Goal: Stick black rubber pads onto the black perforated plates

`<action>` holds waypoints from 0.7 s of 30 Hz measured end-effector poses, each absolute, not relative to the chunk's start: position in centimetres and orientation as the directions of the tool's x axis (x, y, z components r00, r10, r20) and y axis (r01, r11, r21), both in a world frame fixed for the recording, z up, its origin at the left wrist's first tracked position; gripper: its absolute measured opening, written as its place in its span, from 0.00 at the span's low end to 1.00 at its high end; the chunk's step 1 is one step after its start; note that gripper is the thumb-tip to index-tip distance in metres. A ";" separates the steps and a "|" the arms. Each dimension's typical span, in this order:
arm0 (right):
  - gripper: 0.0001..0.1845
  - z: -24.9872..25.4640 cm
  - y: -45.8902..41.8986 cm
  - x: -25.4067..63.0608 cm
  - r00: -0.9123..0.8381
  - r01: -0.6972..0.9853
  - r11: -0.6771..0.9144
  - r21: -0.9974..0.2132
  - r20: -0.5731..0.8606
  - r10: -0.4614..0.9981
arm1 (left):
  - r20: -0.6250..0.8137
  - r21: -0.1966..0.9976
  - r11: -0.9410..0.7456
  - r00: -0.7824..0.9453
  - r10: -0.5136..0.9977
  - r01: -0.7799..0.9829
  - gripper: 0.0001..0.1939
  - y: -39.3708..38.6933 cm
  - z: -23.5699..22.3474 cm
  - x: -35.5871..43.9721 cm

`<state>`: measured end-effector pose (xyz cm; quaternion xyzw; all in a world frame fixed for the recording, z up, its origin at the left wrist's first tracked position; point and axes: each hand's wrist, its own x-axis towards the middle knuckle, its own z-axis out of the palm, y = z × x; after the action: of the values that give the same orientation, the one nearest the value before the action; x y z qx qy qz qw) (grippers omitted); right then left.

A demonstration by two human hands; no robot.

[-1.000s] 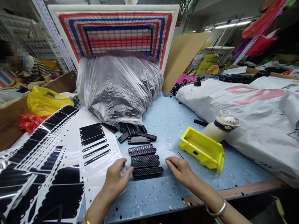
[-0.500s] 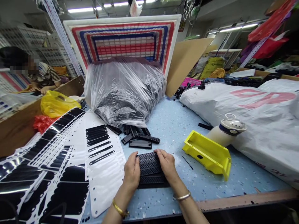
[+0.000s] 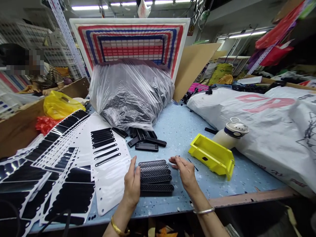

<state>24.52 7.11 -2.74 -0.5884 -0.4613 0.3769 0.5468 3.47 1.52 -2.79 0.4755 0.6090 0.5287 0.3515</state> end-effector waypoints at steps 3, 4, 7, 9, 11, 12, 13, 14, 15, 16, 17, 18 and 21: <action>0.37 -3.0 7.6 23.8 0.316 0.072 0.021 -0.997 0.042 0.948 | 0.096 0.975 -0.018 -0.347 0.933 0.222 0.28 2.2 -3.2 4.5; 0.37 -3.2 7.7 23.4 0.312 0.057 0.021 -0.998 0.038 0.949 | 0.109 0.971 -0.024 -0.357 0.928 0.236 0.29 2.5 -3.4 4.8; 0.36 -3.5 8.1 21.9 0.276 0.032 0.024 -0.999 0.032 0.961 | 0.140 0.960 -0.031 -0.381 0.914 0.278 0.28 3.4 -3.8 5.6; 0.35 -3.5 8.2 21.3 0.255 0.033 0.024 -0.999 0.032 0.966 | 0.153 0.949 -0.026 -0.387 0.909 0.315 0.27 3.8 -3.9 5.8; 0.34 -3.5 8.1 21.0 0.246 0.046 0.025 -0.999 0.036 0.969 | 0.174 0.931 -0.028 -0.377 0.910 0.364 0.26 3.9 -3.9 5.6; 0.34 -3.5 8.1 20.9 0.244 0.055 0.027 -0.998 0.040 0.969 | 0.191 0.920 -0.037 -0.364 0.912 0.390 0.25 3.9 -3.9 5.5; 0.34 -3.4 8.1 20.9 0.243 0.067 0.030 -0.997 0.046 0.969 | 0.211 0.908 -0.051 -0.347 0.914 0.416 0.24 3.9 -3.8 5.3; 0.34 -3.4 8.1 20.8 0.243 0.081 0.035 -0.996 0.054 0.969 | 0.232 0.896 -0.069 -0.329 0.915 0.439 0.24 3.9 -3.8 5.2; 0.34 -3.3 8.0 20.7 0.242 0.097 0.041 -0.994 0.064 0.968 | 0.252 0.884 -0.087 -0.310 0.917 0.459 0.23 3.9 -3.7 5.1; 0.34 -3.3 8.0 20.6 0.241 0.113 0.047 -0.993 0.073 0.968 | 0.266 0.875 -0.102 -0.293 0.918 0.474 0.22 3.8 -3.6 4.9; 0.34 -3.2 8.0 20.6 0.240 0.127 0.051 -0.991 0.081 0.967 | 0.274 0.868 -0.111 -0.281 0.920 0.484 0.22 3.7 -3.6 4.8; 0.34 -3.1 7.9 20.6 0.238 0.141 0.054 -0.989 0.087 0.967 | 0.275 0.864 -0.113 -0.273 0.922 0.490 0.22 3.6 -3.6 4.7; 0.31 -2.2 7.3 21.5 0.241 0.195 0.062 -0.979 0.109 0.964 | 0.258 0.865 -0.105 -0.254 0.932 0.491 0.22 3.3 -3.6 4.3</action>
<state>21.49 7.26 -2.24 -0.5815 -0.4985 0.3618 0.5315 4.34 3.30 -3.56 0.5664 0.6284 0.4815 0.2290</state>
